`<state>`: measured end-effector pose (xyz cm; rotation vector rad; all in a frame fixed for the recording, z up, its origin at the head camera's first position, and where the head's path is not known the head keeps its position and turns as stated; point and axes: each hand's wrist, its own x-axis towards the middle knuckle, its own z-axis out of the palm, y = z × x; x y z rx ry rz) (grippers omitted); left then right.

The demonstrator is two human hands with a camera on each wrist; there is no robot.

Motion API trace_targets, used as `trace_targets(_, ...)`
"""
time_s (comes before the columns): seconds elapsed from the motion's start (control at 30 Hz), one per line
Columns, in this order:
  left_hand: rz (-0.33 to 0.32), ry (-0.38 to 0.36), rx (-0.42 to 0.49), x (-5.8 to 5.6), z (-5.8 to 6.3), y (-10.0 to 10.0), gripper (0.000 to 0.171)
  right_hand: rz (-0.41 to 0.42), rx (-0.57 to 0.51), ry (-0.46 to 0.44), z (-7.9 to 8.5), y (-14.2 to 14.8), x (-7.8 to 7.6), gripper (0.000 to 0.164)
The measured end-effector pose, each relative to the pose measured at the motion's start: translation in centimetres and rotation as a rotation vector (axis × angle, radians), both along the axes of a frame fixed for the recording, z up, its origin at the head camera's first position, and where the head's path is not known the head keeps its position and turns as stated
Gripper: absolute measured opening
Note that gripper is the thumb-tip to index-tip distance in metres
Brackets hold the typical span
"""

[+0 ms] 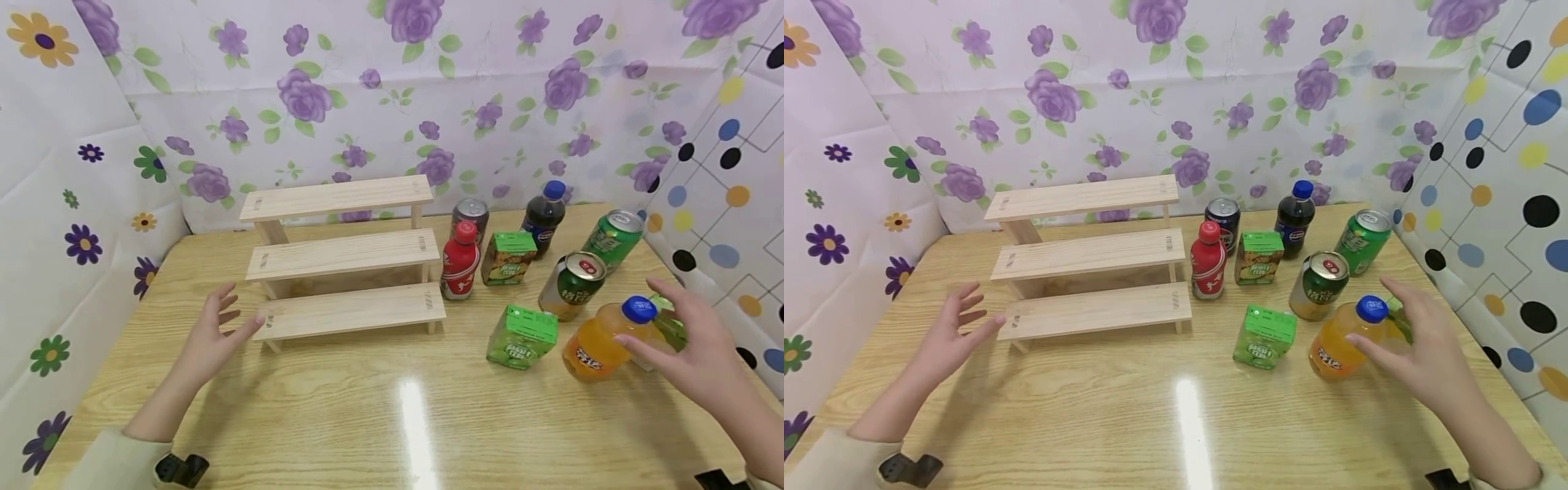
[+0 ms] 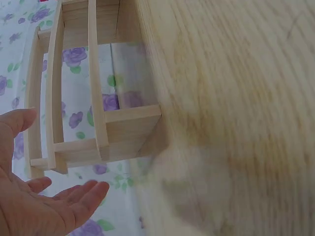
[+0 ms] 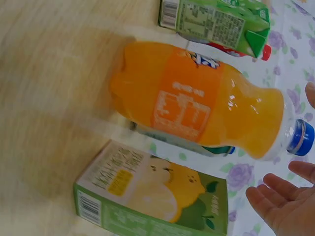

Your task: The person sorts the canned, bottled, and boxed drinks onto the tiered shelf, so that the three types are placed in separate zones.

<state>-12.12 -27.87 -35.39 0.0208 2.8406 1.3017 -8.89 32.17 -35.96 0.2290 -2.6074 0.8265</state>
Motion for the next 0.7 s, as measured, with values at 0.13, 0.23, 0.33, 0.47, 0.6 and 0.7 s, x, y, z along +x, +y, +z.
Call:
trace_targets(0.13, 0.016, -0.067, 0.037, 0.1, -0.5, 0.0, 0.08, 0.003, -0.025, -0.028, -0.7, -0.2, 0.0, 0.088)
trace_targets(0.23, 0.025, -0.07, 0.073, 0.1, -0.9, -0.1, 0.073, 0.011, -0.03, -0.019, -1.2, -0.4, 0.0, 0.088)
trace_targets(0.33, 0.032, -0.05, 0.093, 0.1, -1.4, -0.3, 0.065, 0.023, -0.046, -0.036, -1.6, -0.5, -0.1, 0.08)
trace_targets(0.47, 0.028, -0.042, 0.118, 0.2, -1.8, -0.8, 0.059, 0.032, -0.08, -0.066, -2.2, -0.4, -0.1, 0.073)
trace_targets(0.6, 0.024, -0.093, 0.158, 0.2, -1.9, -1.1, 0.058, 0.02, -0.114, -0.087, -2.5, -0.4, 0.0, 0.073)
trace_targets(0.7, 0.021, -0.141, 0.18, 0.0, -2.0, -1.2, 0.057, 0.019, -0.135, -0.088, -2.5, -0.4, 0.0, 0.071)
